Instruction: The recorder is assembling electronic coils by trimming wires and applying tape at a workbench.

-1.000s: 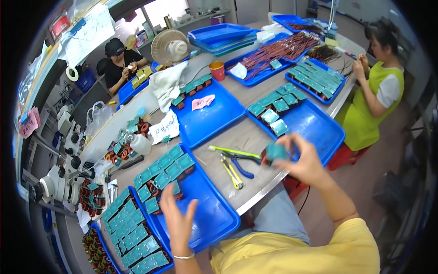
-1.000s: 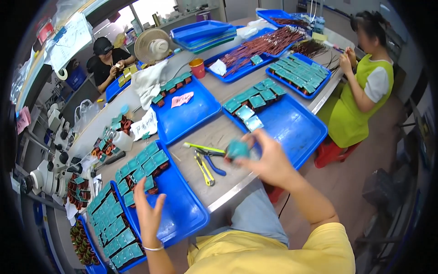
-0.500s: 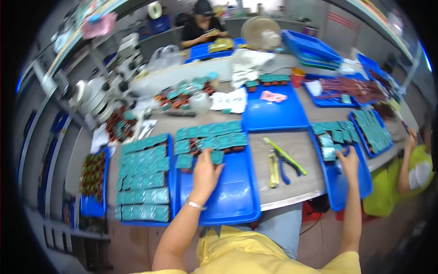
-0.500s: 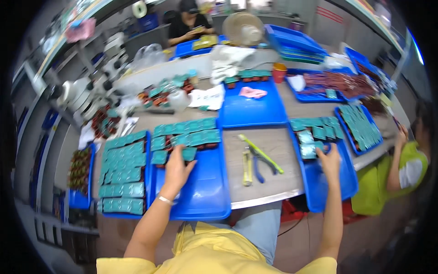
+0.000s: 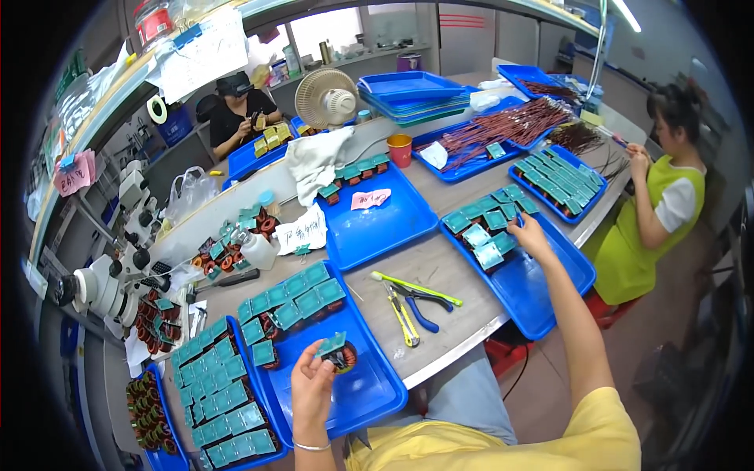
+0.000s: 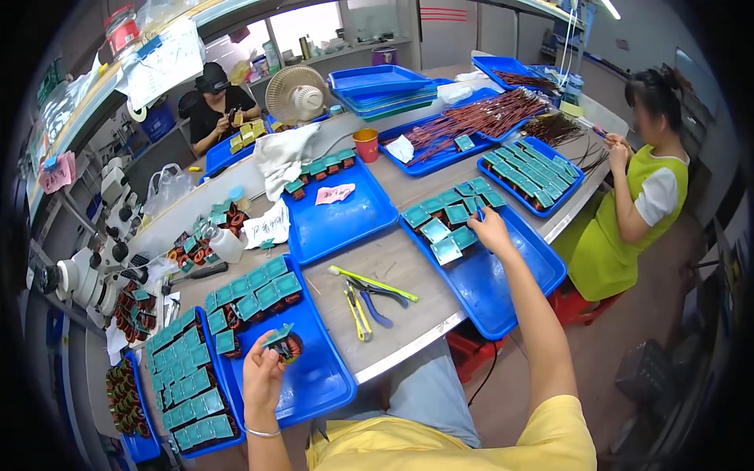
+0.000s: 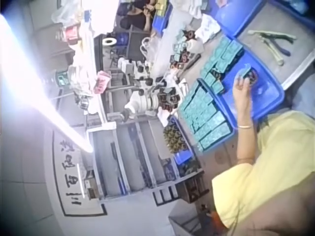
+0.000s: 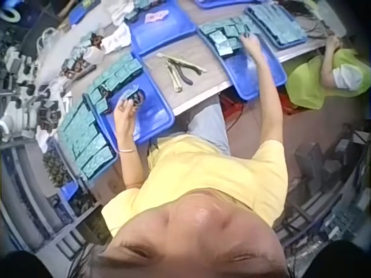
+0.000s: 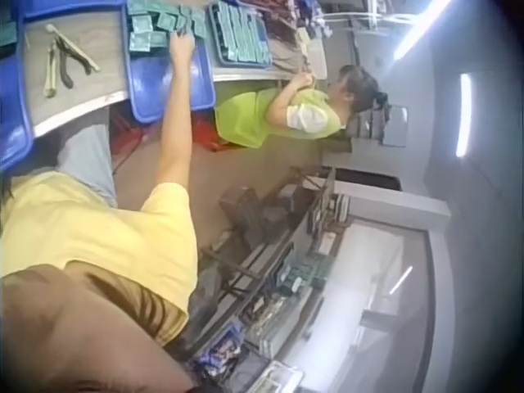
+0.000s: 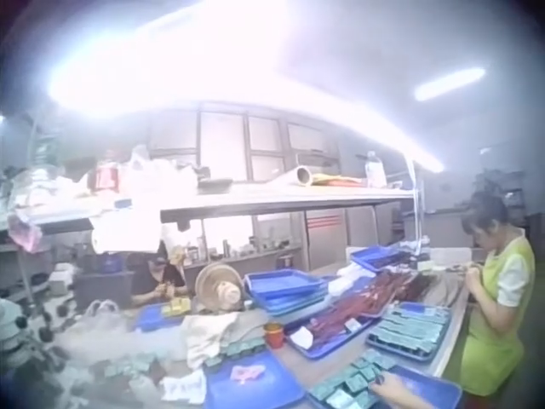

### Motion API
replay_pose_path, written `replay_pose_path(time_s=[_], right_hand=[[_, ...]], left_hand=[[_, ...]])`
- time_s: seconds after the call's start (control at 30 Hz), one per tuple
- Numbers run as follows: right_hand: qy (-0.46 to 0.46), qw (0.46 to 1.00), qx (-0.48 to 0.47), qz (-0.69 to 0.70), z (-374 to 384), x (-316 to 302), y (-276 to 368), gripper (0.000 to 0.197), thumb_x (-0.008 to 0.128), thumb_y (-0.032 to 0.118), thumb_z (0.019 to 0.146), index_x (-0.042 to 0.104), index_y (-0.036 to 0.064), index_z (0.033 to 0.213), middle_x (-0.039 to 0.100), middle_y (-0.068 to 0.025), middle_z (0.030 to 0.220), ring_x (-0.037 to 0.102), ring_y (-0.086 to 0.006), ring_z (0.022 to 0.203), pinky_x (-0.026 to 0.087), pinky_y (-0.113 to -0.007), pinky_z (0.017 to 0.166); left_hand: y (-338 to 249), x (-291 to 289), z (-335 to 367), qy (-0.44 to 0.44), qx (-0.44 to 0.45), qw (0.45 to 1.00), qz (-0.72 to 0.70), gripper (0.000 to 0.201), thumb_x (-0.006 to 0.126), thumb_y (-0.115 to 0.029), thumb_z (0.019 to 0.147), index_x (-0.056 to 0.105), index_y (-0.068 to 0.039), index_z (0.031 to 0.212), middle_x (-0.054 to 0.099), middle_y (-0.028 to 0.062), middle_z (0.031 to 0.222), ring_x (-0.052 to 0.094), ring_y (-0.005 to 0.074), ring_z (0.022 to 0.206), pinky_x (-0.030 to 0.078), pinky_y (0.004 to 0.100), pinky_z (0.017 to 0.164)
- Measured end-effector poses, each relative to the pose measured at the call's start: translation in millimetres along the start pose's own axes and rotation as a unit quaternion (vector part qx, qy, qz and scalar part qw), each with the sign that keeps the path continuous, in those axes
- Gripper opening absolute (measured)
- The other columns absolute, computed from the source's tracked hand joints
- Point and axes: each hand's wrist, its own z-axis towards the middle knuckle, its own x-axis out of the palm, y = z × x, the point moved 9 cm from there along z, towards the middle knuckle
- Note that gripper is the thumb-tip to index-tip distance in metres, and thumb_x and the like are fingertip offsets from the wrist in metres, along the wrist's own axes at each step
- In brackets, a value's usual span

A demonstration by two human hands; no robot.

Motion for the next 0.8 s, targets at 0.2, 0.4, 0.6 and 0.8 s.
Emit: replay_pose_path(time_s=[0.2, 0.4, 0.6, 0.8], right_hand=[[0.062, 0.988, -0.031, 0.140, -2, 23, 5, 0.017, 0.056, 0.016, 0.076, 0.053, 0.0036, 0.087, 0.064, -0.0106, 0.094, 0.057, -0.0152, 0.085, 0.045, -0.027, 0.073], [0.008, 0.974, 0.036, 0.223, -5, 8, 5, 0.021, 0.056, 0.019, 0.078, 0.051, 0.0001, 0.085, 0.064, -0.0123, 0.082, 0.062, -0.0224, 0.073, 0.046, -0.031, 0.065], [-0.222, 0.965, -0.079, -0.115, 5, -37, 12, 0.035, 0.063, 0.023, 0.074, 0.049, -0.0047, 0.089, 0.058, -0.0205, 0.081, 0.059, -0.0353, 0.077, 0.046, -0.040, 0.067], [-0.140, 0.960, -0.090, -0.226, 12, -10, 44, 0.047, 0.072, 0.025, 0.067, 0.051, -0.0060, 0.095, 0.056, -0.0225, 0.099, 0.056, -0.0383, 0.089, 0.047, -0.042, 0.074]], left_hand=[[11, 12, -2, 0.025, -0.042, 0.999, -0.011, 0.041, 0.056, 0.004, 0.079, 0.044, 0.002, 0.118, 0.060, 0.0059, 0.090, 0.054, 0.0075, 0.073, 0.043, 0.0166, 0.062], [17, 11, -3, -0.020, -0.059, 0.998, 0.017, 0.041, 0.061, -0.005, 0.080, 0.045, 0.002, 0.117, 0.058, 0.0050, 0.090, 0.054, 0.0067, 0.068, 0.044, 0.0167, 0.057], [23, 9, -5, -0.010, -0.076, 0.996, 0.036, 0.040, 0.061, -0.005, 0.080, 0.045, 0.001, 0.117, 0.058, 0.0055, 0.091, 0.053, 0.0066, 0.069, 0.043, 0.0171, 0.058], [26, 8, -5, 0.002, -0.074, 0.997, 0.035, 0.040, 0.061, -0.005, 0.081, 0.044, 0.001, 0.117, 0.059, 0.0062, 0.090, 0.054, 0.0074, 0.072, 0.042, 0.0174, 0.060]])
